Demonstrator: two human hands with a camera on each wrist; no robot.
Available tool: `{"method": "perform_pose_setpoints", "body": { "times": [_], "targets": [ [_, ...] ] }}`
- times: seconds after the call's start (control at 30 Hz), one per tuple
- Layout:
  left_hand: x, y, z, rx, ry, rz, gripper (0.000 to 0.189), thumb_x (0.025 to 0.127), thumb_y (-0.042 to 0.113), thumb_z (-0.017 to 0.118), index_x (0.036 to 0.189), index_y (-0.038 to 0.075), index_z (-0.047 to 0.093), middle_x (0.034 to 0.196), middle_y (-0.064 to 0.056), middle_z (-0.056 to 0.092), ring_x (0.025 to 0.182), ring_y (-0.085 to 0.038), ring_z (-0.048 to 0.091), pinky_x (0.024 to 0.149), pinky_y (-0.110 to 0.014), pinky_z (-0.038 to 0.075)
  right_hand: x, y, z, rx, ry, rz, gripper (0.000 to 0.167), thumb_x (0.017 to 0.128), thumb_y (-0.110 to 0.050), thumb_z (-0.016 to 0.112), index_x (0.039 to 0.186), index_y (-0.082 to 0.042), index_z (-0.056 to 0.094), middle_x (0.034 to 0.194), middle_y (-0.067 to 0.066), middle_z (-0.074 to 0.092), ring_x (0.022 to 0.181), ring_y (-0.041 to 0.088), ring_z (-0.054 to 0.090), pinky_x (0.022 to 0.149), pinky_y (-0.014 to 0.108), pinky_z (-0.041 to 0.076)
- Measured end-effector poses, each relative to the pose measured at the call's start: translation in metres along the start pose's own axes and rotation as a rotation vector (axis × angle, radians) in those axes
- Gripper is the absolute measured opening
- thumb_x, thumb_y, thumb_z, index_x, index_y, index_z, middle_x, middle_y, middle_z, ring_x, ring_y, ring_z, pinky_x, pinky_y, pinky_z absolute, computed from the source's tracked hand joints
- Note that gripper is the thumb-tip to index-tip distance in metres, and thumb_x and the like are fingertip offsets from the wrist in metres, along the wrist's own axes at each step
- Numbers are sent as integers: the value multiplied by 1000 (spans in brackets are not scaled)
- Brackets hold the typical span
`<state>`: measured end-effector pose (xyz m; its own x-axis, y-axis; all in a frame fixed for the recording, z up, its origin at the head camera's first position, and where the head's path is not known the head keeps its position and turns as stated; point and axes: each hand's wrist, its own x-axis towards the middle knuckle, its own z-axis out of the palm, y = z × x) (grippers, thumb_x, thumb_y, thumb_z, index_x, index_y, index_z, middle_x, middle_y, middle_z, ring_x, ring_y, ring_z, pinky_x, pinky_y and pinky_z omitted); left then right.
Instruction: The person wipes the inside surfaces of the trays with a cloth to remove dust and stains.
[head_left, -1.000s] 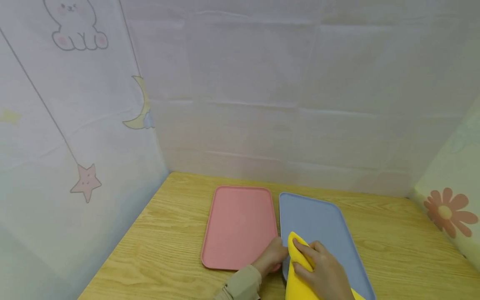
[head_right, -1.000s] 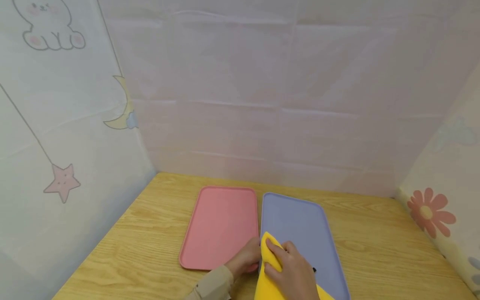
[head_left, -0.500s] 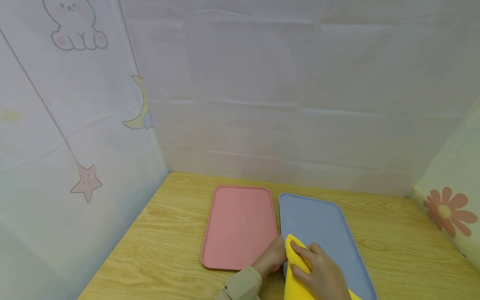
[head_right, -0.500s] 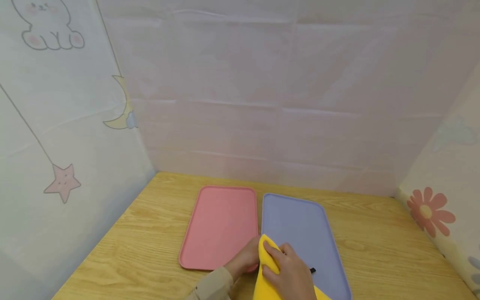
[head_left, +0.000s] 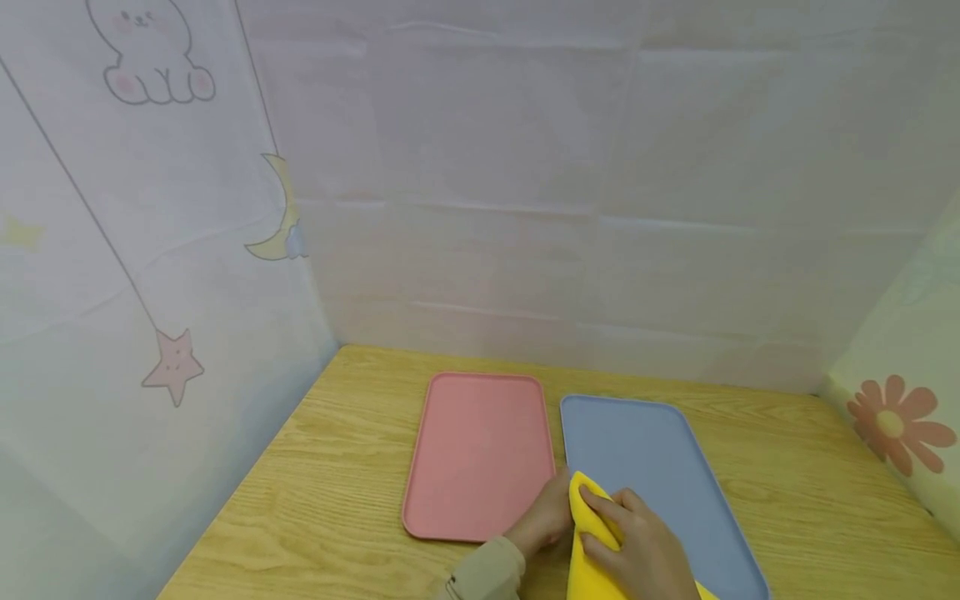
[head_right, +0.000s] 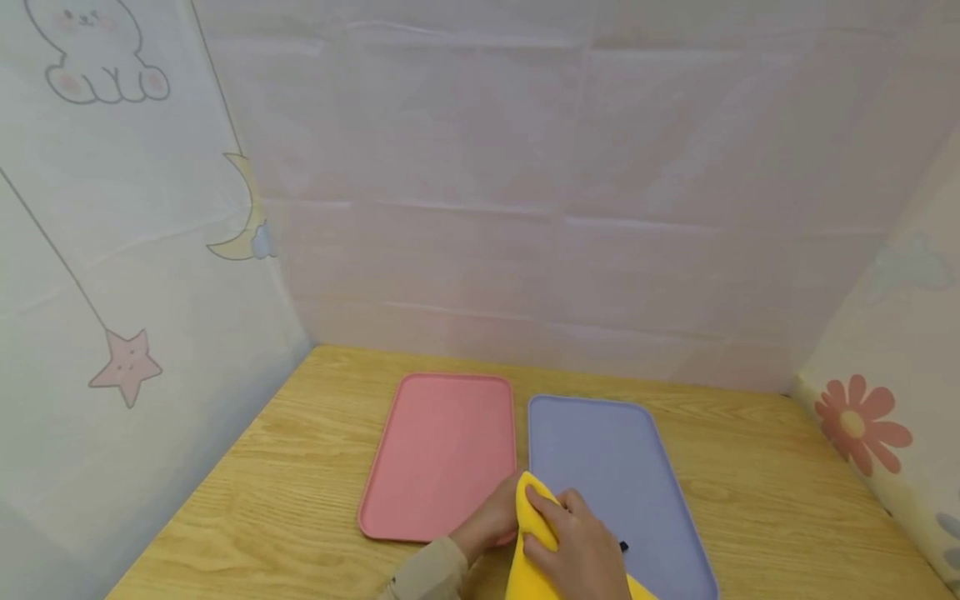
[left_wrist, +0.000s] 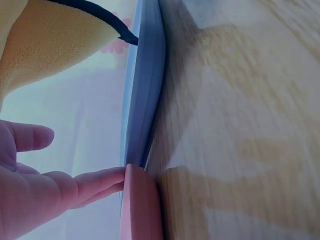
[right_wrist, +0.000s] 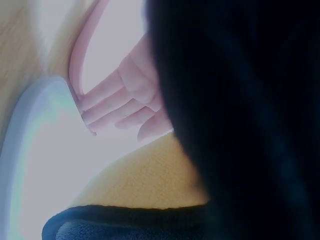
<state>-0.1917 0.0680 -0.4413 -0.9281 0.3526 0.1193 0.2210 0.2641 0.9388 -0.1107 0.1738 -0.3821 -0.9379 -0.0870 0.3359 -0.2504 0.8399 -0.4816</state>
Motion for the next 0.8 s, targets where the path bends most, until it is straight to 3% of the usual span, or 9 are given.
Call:
{"method": "perform_pose_setpoints", "body": {
  "times": [0.23, 0.33, 0.43, 0.63, 0.8],
  "targets": [
    [1, -2, -3, -55, -5, -96, 43, 87, 14, 58, 122, -5, 44, 111, -13, 56, 106, -26, 48, 90, -40, 38, 0, 0, 1, -1, 0, 7, 43, 66, -16, 72, 109, -11, 66, 75, -9, 37, 53, 3, 29, 45, 21, 29],
    [1, -1, -10, -45, -39, -109, 32, 86, 13, 57, 113, -3, 52, 100, -8, 60, 96, -21, 54, 82, -34, 44, 0, 0, 1, -5, 9, 0, 42, 66, -15, 73, 108, -11, 66, 75, -9, 38, 52, 3, 28, 44, 20, 29],
    [1, -1, -19, -34, -89, -83, 20, 86, 15, 56, 101, 2, 59, 88, 0, 60, 79, -12, 55, 69, -27, 46, 0, 0, 2, -5, 24, -15, 42, 66, -14, 73, 107, -10, 67, 74, -9, 38, 52, 2, 28, 44, 20, 29],
    [-3, 1, -43, 95, -179, -78, 24, 91, 16, 51, 108, 2, 58, 85, 0, 61, 69, -12, 58, 64, -26, 47, 0, 1, 2, -2, 12, 5, 43, 66, -15, 73, 109, -11, 66, 75, -9, 39, 53, 3, 29, 45, 20, 28],
    [-10, 2, -67, 289, -132, -54, 30, 92, 19, 49, 113, -1, 55, 92, -8, 61, 83, -19, 58, 70, -32, 47, 1, 0, 1, 7, -7, 33, 43, 67, -16, 73, 110, -12, 65, 77, -8, 41, 54, 3, 31, 46, 21, 29]
  ]
}}
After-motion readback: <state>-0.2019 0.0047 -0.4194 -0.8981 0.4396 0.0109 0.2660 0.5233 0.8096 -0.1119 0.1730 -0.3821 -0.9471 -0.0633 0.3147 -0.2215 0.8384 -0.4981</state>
